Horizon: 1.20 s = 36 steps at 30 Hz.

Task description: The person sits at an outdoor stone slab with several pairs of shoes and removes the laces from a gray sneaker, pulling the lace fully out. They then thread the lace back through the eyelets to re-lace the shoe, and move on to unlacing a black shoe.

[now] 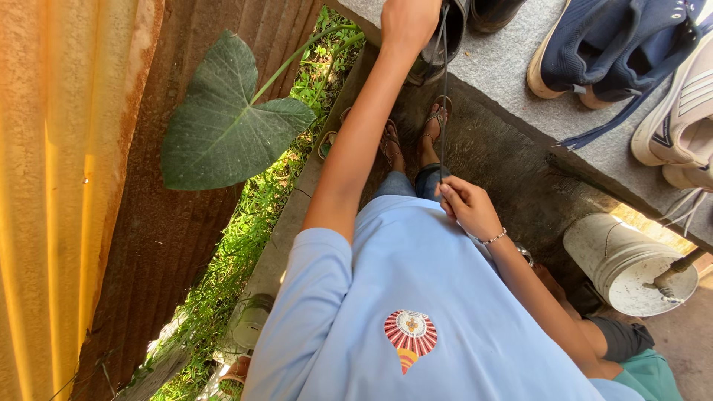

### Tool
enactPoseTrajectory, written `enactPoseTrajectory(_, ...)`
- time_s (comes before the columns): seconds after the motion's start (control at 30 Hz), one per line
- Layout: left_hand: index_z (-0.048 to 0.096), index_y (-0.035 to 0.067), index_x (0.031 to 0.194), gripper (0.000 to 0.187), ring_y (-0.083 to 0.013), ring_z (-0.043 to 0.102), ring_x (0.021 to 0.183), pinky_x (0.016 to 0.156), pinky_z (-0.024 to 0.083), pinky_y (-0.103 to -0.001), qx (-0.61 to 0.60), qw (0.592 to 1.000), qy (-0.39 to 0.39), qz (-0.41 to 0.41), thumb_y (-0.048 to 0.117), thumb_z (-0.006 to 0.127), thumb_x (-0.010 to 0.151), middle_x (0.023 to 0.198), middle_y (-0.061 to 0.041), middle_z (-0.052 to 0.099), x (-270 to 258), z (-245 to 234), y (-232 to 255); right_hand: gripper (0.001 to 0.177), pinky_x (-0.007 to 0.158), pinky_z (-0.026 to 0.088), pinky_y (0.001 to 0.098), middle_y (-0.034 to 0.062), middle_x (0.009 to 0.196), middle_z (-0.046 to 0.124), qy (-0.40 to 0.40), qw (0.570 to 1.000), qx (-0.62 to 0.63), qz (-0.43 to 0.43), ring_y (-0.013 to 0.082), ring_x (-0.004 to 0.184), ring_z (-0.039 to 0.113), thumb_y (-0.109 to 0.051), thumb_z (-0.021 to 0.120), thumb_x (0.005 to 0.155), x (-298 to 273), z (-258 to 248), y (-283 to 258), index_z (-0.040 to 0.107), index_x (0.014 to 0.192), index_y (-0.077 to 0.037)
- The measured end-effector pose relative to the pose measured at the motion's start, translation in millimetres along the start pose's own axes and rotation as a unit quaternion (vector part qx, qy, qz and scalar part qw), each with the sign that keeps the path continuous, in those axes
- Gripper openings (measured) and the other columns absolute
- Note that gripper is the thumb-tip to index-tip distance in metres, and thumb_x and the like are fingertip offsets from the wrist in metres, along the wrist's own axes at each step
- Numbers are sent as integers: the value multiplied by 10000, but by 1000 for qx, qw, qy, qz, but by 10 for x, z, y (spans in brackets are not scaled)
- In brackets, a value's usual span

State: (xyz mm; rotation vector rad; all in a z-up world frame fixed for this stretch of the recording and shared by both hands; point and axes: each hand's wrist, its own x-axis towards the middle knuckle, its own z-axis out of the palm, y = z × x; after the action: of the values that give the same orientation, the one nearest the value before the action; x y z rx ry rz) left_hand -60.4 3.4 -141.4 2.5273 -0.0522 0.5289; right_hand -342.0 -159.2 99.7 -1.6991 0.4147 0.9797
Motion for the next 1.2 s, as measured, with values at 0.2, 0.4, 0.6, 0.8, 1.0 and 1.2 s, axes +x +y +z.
enactPoseTrajectory(0.2, 357, 91, 1349, 626, -206, 697, 790, 625, 573, -287, -371, 872, -156, -279, 632, 435, 1044, 1078, -96, 539, -910, -1089, 272, 224, 858, 568, 272, 2, 912, 672, -36, 991, 78, -104, 79, 871, 645, -186, 558, 1070, 458, -100, 132, 690, 1033, -8)
enactPoseTrajectory(0.4, 236, 70, 1498, 827, -303, 677, 981, 868, 505, -403, -514, 728, -329, -312, 558, 592, 933, 1337, -158, 572, -1703, -1180, 239, 239, 864, 578, 329, 33, 956, 696, -90, 967, 235, 26, 127, 887, 678, -243, 536, 1079, 767, -187, 269, 670, 1017, -55)
enactPoseTrajectory(0.6, 334, -34, 1537, 779, -371, 464, 1376, 1113, 378, -452, -420, 835, -251, -252, 412, 724, 1031, 1537, -260, 435, -1868, -324, -75, 220, 904, 560, 325, 40, 995, 703, -73, 976, 200, 35, 143, 929, 687, -223, 525, 1084, 978, -183, 770, 651, 1050, -47)
enactPoseTrajectory(0.8, 610, -34, 1262, 480, -254, 753, 1153, 999, 568, -346, -603, 620, -391, -315, 392, 441, 1118, 1287, -174, 770, -1646, -580, 154, 201, 901, 579, 326, 61, 1028, 722, -38, 980, 194, 34, 156, 956, 706, -175, 532, 1076, 1364, -179, 1036, 661, 1115, -26)
enactPoseTrajectory(1.0, 581, 88, 1346, 409, -137, 702, 961, 875, 579, -317, -656, 528, -397, -366, 365, 411, 1097, 1039, -40, 698, -1534, -1716, 496, 231, 906, 598, 373, 101, 1059, 716, -81, 973, 213, 44, 195, 949, 710, -166, 570, 1063, 1254, -153, 835, 678, 1180, 1)
enactPoseTrajectory(1.2, 618, 13, 1314, 405, -141, 712, 866, 830, 598, -312, -654, 507, -397, -397, 332, 465, 1116, 919, 9, 623, -1653, -2315, 547, 297, 960, 606, 373, 152, 1153, 726, -15, 992, 122, 14, 229, 1037, 730, -190, 510, 1058, 1069, -360, 473, 661, 1235, -7)
